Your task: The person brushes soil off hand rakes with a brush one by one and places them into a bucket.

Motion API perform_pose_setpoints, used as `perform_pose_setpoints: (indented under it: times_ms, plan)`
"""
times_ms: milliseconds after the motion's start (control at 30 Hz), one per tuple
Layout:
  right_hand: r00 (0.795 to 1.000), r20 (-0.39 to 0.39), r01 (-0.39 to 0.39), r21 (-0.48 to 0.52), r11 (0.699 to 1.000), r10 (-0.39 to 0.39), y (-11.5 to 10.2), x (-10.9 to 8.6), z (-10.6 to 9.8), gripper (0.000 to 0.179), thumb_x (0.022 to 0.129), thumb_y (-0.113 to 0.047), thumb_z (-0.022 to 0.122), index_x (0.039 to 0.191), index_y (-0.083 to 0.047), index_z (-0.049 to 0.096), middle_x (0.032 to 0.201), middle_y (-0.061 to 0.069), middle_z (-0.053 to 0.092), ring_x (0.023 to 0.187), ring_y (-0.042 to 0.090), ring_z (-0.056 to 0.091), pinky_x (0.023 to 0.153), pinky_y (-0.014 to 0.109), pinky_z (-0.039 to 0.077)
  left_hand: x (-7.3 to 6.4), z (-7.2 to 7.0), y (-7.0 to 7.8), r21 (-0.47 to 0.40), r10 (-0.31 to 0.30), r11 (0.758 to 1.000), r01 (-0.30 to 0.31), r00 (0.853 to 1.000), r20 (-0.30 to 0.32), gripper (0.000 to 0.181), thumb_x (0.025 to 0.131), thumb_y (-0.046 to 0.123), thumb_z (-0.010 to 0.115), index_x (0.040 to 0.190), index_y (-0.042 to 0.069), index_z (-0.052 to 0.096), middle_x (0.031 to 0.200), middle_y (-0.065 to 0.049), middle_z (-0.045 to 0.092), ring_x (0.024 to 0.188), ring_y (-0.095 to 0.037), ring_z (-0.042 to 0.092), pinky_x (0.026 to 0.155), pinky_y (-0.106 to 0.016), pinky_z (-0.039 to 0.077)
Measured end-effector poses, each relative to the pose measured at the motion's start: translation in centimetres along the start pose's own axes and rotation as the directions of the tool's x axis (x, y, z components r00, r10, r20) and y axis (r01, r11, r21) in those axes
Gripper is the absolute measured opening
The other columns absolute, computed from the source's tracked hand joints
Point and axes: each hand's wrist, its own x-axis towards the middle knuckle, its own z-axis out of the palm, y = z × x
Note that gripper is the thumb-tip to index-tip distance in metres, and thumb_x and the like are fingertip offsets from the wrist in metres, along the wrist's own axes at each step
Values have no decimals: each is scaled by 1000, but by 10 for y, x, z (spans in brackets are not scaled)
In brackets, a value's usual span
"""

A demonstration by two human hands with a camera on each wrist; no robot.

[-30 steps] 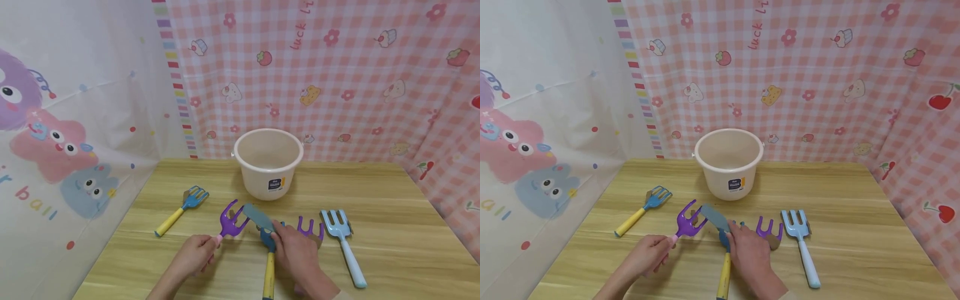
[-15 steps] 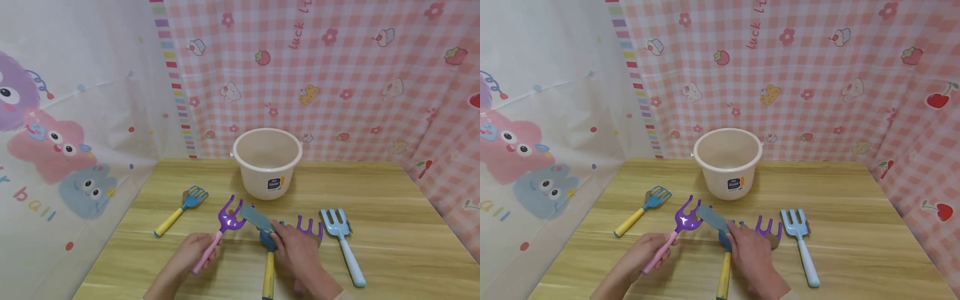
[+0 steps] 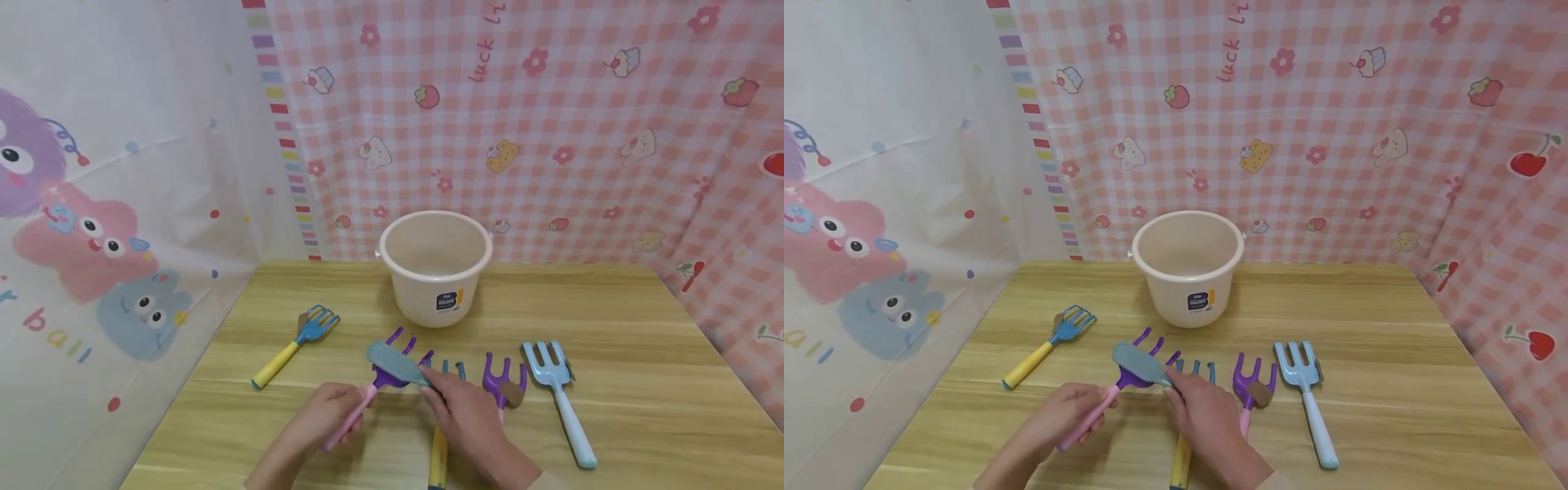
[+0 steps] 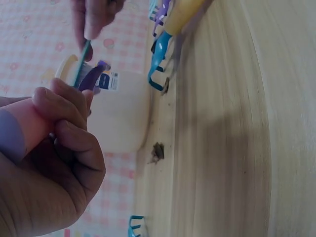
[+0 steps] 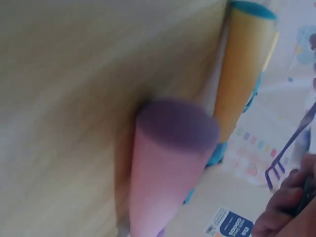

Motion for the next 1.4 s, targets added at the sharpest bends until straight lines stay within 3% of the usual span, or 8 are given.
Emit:
perform_pose_setpoints:
  times_ms: [133, 267, 500, 733, 900, 1000, 1100, 1400]
  plan:
    - [997, -74, -32, -167, 985, 20, 9, 4, -2, 34, 93, -28, 69, 125, -22, 67, 71, -6, 57, 53, 9, 45, 43, 24, 33, -2, 1, -1, 32, 5, 999, -5, 1000, -2, 34, 102, 24, 51, 101, -5, 67, 63, -3, 57, 47, -9, 45, 43, -20, 38]
    - [993, -114, -43, -300, 953, 9, 14, 5, -8, 32, 93, -28, 68, 124, -21, 66, 65, -5, 47, 49, 11, 37, 41, 25, 29, -3, 1, 1, 220, 25, 976, -7, 997, -78, 36, 102, 32, 52, 89, 2, 68, 60, -1, 55, 44, -10, 44, 40, -22, 36]
    - [988, -41, -154, -237, 959, 149, 14, 0, -13, 33, 94, -31, 67, 126, -21, 66, 67, -4, 54, 48, 13, 42, 43, 29, 33, -8, -6, 7, 719, 232, 694, 23, 939, -254, 31, 101, 31, 56, 81, 11, 70, 57, 7, 46, 53, -11, 44, 50, -30, 37]
    - [962, 118, -231, -131, 964, 246, 4, -13, -14, 37, 96, -31, 64, 130, -17, 66, 77, -4, 61, 58, 12, 51, 49, 32, 41, -5, -23, 37, 811, 399, 585, 15, 865, -304, 25, 99, 33, 60, 99, 13, 75, 58, 9, 46, 53, -11, 45, 48, -32, 36]
    - [946, 135, -288, -74, 955, 295, -1, -16, -16, 38, 96, -30, 64, 131, -17, 65, 90, -1, 70, 69, 15, 61, 56, 36, 46, 7, -33, 63, 901, 597, 431, -55, 766, -239, 22, 99, 30, 61, 85, 13, 67, 56, 9, 41, 49, -13, 41, 42, -32, 33]
    - [945, 115, -305, -22, 952, 306, -1, -19, -16, 37, 96, -29, 65, 131, -18, 65, 98, 1, 72, 78, 19, 66, 59, 39, 48, 22, -39, 82, 932, 657, 357, -67, 727, -200, 25, 99, 29, 61, 79, 14, 60, 55, 6, 40, 46, -14, 39, 41, -31, 31]
    - [947, 99, -309, 19, 951, 306, 0, -22, -17, 35, 96, -28, 65, 130, -18, 66, 104, 2, 73, 85, 23, 69, 63, 41, 50, 39, -42, 104, 951, 669, 302, -62, 724, -166, 29, 101, 32, 57, 78, 14, 58, 56, 4, 42, 48, -16, 41, 43, -32, 33]
    - [938, 87, -343, 86, 936, 335, 2, -24, -24, 37, 97, -29, 63, 131, -16, 65, 104, 6, 73, 78, 23, 67, 63, 42, 51, 109, -41, 155, 993, 627, 118, -29, 777, -52, 29, 99, 32, 53, 79, 12, 61, 72, -6, 60, 64, -27, 58, 56, -43, 48]
